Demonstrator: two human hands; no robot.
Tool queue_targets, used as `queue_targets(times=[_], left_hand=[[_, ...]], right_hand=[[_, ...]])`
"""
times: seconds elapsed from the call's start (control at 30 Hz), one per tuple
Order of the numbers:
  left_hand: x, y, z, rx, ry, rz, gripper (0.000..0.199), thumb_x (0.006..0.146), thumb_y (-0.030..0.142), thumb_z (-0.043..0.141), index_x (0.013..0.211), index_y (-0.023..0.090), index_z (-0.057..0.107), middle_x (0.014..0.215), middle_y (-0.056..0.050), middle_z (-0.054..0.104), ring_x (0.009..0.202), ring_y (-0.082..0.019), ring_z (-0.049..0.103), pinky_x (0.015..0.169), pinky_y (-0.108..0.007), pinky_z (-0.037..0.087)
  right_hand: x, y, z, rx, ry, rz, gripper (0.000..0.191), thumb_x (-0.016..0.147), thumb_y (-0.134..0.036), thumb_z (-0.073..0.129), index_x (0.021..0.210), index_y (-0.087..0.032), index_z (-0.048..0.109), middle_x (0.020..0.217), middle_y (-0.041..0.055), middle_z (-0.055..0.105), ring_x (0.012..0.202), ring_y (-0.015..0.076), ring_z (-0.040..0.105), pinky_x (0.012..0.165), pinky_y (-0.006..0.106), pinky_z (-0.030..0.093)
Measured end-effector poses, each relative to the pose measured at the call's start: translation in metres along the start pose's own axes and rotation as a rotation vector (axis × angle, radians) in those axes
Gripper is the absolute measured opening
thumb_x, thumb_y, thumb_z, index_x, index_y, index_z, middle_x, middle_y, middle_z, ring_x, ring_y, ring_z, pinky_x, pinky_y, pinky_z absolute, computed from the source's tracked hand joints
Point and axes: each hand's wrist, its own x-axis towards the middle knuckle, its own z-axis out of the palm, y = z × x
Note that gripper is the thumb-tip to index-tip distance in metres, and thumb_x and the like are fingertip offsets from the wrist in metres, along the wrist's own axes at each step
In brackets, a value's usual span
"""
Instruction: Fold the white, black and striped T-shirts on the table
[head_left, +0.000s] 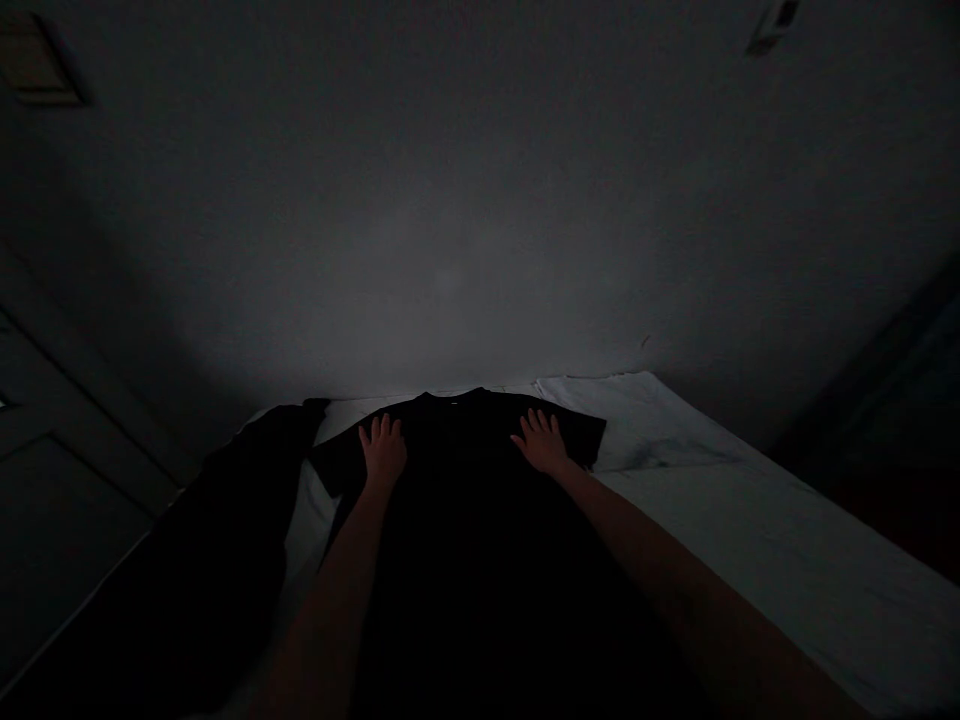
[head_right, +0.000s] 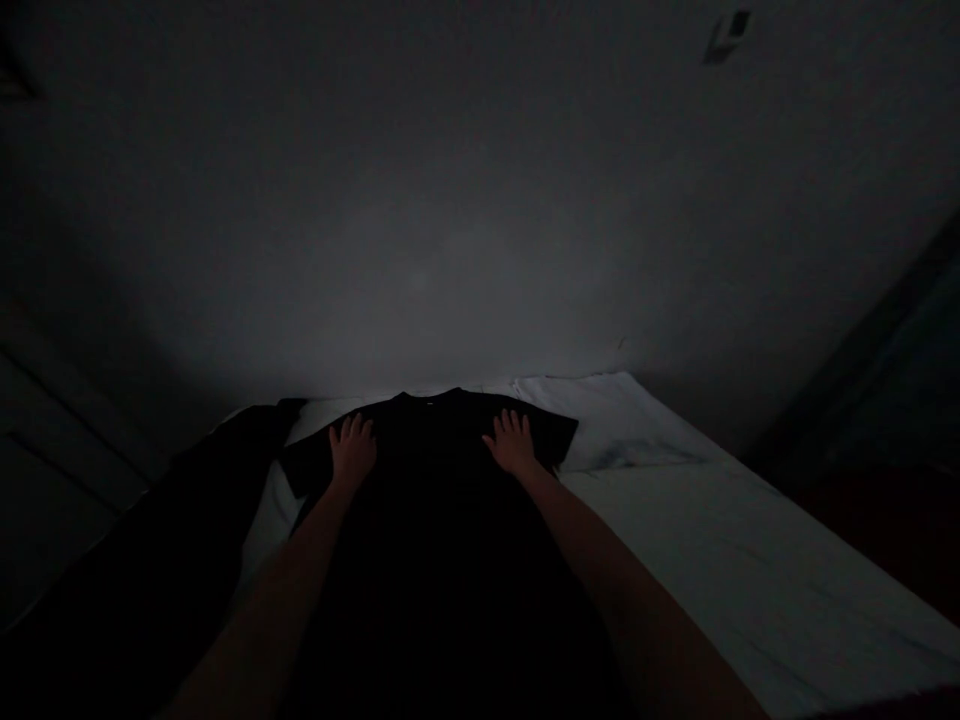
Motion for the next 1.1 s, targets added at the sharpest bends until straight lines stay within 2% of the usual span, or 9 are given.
queue_targets(times=[0.13, 0.23, 0.37, 0.5, 0.63, 0.73, 0.9, 1.0, 1.1], left_hand=[[-0.047, 0.023, -0.007, -0.090, -0.179, 0.241, 0.049, 0.098, 0.034, 0.041, 0.147, 0.029, 0.044, 0.157, -0.007, 0.037, 0.145, -0.028, 0.031, 0.118, -0.053, 0.023], [-0.099, 0.018, -0.020, -0.120, -0.272, 0.431, 0.052, 0.100, 0.039, 0.040, 0.151, 0.036, 0.034, 0.161, -0.002, 0.029, 0.148, -0.027, 0.026, 0.118, -0.052, 0.023], [-0.170, -0.023, -0.045, -0.119, -0.318, 0.609, 0.054, 0.100, 0.040, 0.039, 0.152, 0.041, 0.027, 0.163, 0.001, 0.021, 0.149, -0.027, 0.021, 0.118, -0.054, 0.021], [-0.227, -0.077, -0.063, -0.089, -0.317, 0.673, 0.056, 0.098, 0.040, 0.038, 0.152, 0.042, 0.025, 0.164, 0.002, 0.019, 0.150, -0.026, 0.021, 0.117, -0.053, 0.024], [-0.267, -0.115, -0.067, -0.078, -0.301, 0.632, 0.054, 0.097, 0.035, 0.037, 0.151, 0.039, 0.033, 0.162, 0.001, 0.023, 0.149, -0.027, 0.022, 0.115, -0.049, 0.031], [-0.290, -0.126, -0.070, -0.088, -0.278, 0.527, 0.052, 0.097, 0.035, 0.037, 0.149, 0.038, 0.040, 0.161, -0.001, 0.028, 0.147, -0.028, 0.028, 0.113, -0.049, 0.035], [-0.291, -0.119, -0.077, -0.204, -0.245, 0.408, 0.052, 0.098, 0.040, 0.041, 0.149, 0.029, 0.040, 0.159, -0.008, 0.032, 0.144, -0.027, 0.035, 0.112, -0.048, 0.038], [-0.249, -0.109, -0.074, -0.250, -0.229, 0.367, 0.055, 0.097, 0.046, 0.044, 0.147, 0.022, 0.043, 0.157, -0.013, 0.035, 0.142, -0.027, 0.037, 0.112, -0.047, 0.037], [-0.184, -0.095, -0.064, -0.196, -0.239, 0.285, 0.056, 0.096, 0.048, 0.048, 0.142, 0.016, 0.048, 0.155, -0.015, 0.039, 0.142, -0.030, 0.038, 0.115, -0.049, 0.033]], right_hand=[[-0.050, -0.044, 0.002, 0.155, -0.039, -0.147, 0.068, 0.100, -0.057, 0.022, 0.152, -0.016, 0.036, 0.160, 0.0151, 0.026, 0.148, 0.0296, 0.021, 0.119, 0.054, 0.013], [-0.103, -0.049, -0.003, 0.203, -0.088, -0.260, 0.070, 0.099, -0.060, 0.028, 0.154, -0.017, 0.032, 0.162, 0.0130, 0.021, 0.149, 0.0291, 0.017, 0.120, 0.052, 0.013], [-0.175, -0.023, -0.030, 0.294, -0.172, -0.527, 0.067, 0.097, -0.060, 0.039, 0.155, -0.027, 0.028, 0.163, 0.0056, 0.017, 0.150, 0.0270, 0.013, 0.121, 0.052, 0.009], [-0.233, 0.007, -0.064, 0.382, -0.341, -0.758, 0.062, 0.096, -0.056, 0.045, 0.153, -0.037, 0.028, 0.163, -0.0011, 0.015, 0.150, 0.0267, 0.013, 0.121, 0.054, 0.007], [-0.273, 0.026, -0.078, 0.410, -0.427, -0.723, 0.059, 0.095, -0.055, 0.049, 0.149, -0.042, 0.032, 0.162, -0.0040, 0.017, 0.150, 0.0280, 0.015, 0.120, 0.057, 0.008], [-0.292, 0.039, -0.075, 0.407, -0.447, -0.690, 0.062, 0.093, -0.056, 0.052, 0.150, -0.042, 0.031, 0.163, -0.0026, 0.017, 0.150, 0.0287, 0.013, 0.120, 0.059, 0.007], [-0.290, 0.049, -0.074, 0.451, -0.481, -0.725, 0.059, 0.097, -0.049, 0.049, 0.152, -0.042, 0.026, 0.162, -0.0023, 0.021, 0.148, 0.0276, 0.018, 0.120, 0.058, 0.015], [-0.253, 0.032, -0.079, 0.465, -0.479, -0.693, 0.057, 0.098, -0.047, 0.049, 0.152, -0.039, 0.031, 0.160, -0.0009, 0.028, 0.146, 0.0267, 0.027, 0.119, 0.052, 0.027], [-0.191, -0.014, -0.082, 0.491, -0.430, -0.733, 0.052, 0.097, -0.046, 0.051, 0.147, -0.032, 0.044, 0.158, 0.0024, 0.033, 0.143, 0.0269, 0.035, 0.117, 0.049, 0.032]])
